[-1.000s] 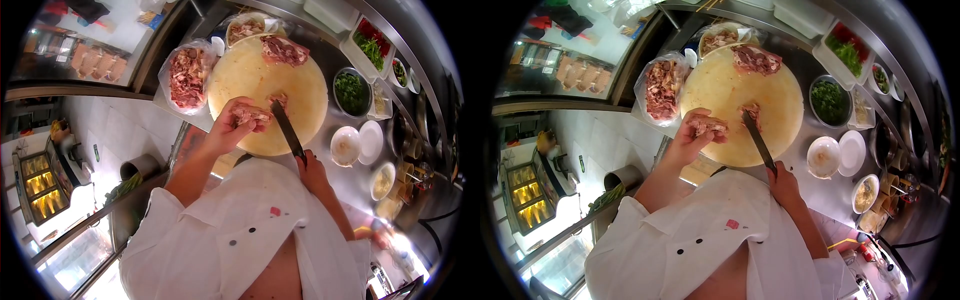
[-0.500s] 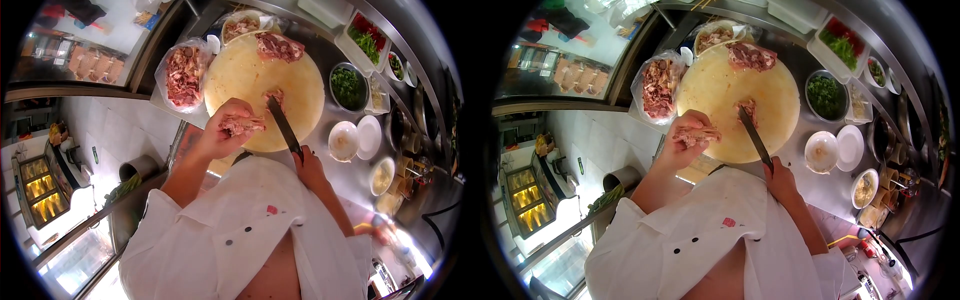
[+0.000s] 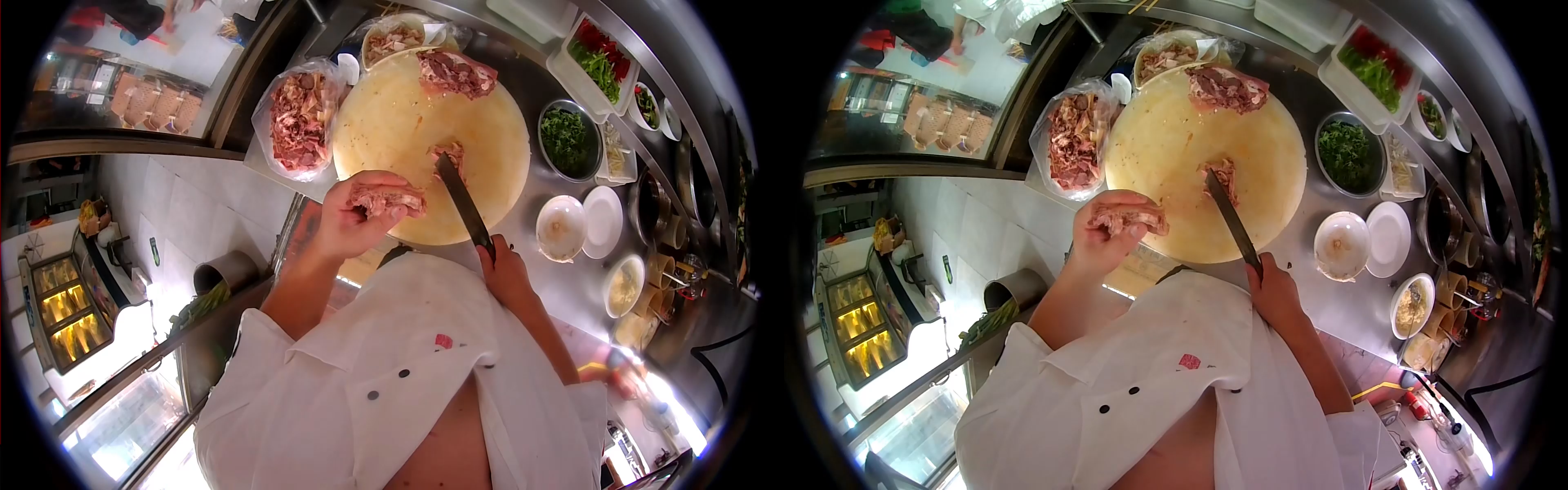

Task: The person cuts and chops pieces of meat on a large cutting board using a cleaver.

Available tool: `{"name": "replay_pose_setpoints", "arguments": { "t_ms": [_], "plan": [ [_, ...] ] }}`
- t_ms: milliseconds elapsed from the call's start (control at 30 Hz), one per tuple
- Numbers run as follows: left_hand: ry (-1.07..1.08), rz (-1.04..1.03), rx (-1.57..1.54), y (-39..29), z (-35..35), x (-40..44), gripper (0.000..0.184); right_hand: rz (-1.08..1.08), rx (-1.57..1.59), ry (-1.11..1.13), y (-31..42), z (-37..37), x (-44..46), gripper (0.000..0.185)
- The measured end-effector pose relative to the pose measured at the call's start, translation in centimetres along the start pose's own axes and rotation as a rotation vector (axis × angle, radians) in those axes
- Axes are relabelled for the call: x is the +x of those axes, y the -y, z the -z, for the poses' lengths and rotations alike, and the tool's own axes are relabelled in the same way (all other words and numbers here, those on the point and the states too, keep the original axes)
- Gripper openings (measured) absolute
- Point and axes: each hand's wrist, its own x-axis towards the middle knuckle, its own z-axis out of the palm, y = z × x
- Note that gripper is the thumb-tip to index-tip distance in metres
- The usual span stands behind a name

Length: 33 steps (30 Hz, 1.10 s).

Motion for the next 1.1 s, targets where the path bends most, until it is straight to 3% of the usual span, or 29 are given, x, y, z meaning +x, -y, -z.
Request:
{"name": "replay_pose_setpoints", "arguments": {
  "t_ms": [467,567,667,767,867,967,1100],
  "plan": [
    [-0.207,0.235,0.073,1.2,-0.2,0.9,0.031,-0.011,0.004,0.003,-0.2,0.0,0.0,0.028],
    [-0.207,0.425,0.075,3.6,1.0,1.6,0.031,-0.014,0.008,0.01,-0.1,0.1,0.0,0.028],
    [-0.09,0.546,0.271,5.3,2.4,1.9,0.031,-0.01,0.015,0.009,-0.2,0.2,0.0,0.028],
    [-0.048,0.652,0.16,6.9,3.2,1.8,0.034,-0.009,0.034,0.016,-0.5,0.3,0.0,0.028],
    [0.089,0.755,0.3,8.9,4.4,2.2,0.031,-0.013,0.08,0.013,-0.3,0.6,0.1,0.029],
    [0.303,0.836,0.644,11.5,5.9,3.4,0.025,-0.025,0.131,0.021,-0.4,0.9,0.1,0.03],
    [0.2,0.871,0.918,11.6,5.1,4.4,0.027,-0.043,0.135,0.033,-0.1,1.2,0.4,0.029]
  ]
}}
